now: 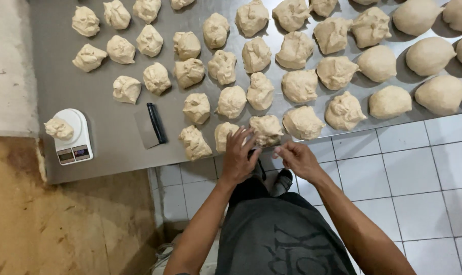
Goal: Shaping and weighing portions of dough on a metal workbench.
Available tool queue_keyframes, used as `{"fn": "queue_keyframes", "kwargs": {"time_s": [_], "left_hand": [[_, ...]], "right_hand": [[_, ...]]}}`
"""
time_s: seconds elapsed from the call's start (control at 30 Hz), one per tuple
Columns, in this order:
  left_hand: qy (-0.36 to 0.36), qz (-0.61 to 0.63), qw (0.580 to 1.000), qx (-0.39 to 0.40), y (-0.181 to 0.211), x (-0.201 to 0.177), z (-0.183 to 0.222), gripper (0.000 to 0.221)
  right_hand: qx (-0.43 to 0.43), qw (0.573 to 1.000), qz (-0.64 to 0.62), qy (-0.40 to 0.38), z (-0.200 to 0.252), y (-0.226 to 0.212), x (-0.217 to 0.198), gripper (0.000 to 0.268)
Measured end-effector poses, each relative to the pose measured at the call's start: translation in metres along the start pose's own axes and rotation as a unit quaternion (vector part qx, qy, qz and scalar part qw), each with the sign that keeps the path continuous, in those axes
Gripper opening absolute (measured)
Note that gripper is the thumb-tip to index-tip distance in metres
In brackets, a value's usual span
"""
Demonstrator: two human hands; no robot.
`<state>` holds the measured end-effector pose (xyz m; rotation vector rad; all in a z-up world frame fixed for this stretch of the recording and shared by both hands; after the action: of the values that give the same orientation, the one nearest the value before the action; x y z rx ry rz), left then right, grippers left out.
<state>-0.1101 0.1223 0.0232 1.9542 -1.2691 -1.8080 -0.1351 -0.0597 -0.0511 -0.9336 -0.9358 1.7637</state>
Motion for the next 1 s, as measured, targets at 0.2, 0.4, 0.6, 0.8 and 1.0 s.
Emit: {"fn": "queue_keyframes", "kwargs": {"time_s": [0.2,0.4,0.6,0.8,1.0], "left_hand": [[-0.043,-0.012,0.998,0.038,-0.024,-0.024,0.016,0.075],[-0.114,0.017,0.993,0.011,-0.041,-0.028,0.011,0.081],[-0.154,0.004,0.985,0.071,-0.054,-0.004,0.012,0.074],[-0.109,0.079,0.980,0.147,-0.069,-0.014,-0.006,0.044],[-0.097,0.076,0.977,0.177,-0.075,-0.019,-0.017,0.021]], "right_hand": [[-0.193,0.939,0.264,0.111,-0.005,-0.055,0.053,0.032],[-0.167,0.876,0.368,0.265,-0.011,-0.074,0.069,0.047],[-0.008,0.919,0.364,0.154,-0.044,-0.070,0.085,0.025],[-0.051,0.942,0.314,0.104,-0.061,-0.044,0.079,0.021],[-0.019,0.989,0.071,0.126,-0.038,-0.050,0.021,0.028]]}}
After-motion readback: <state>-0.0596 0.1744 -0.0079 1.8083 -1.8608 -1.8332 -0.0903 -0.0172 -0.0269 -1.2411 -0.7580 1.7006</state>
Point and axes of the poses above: each hand's wrist, its own z-axis away from the middle knuckle, its own x-axis out of the palm, y = z × x, the point moved 9 cm from there along -z, towards the middle knuckle, and after that the axes turned 12 degrees about z, right-handed, at the moved point
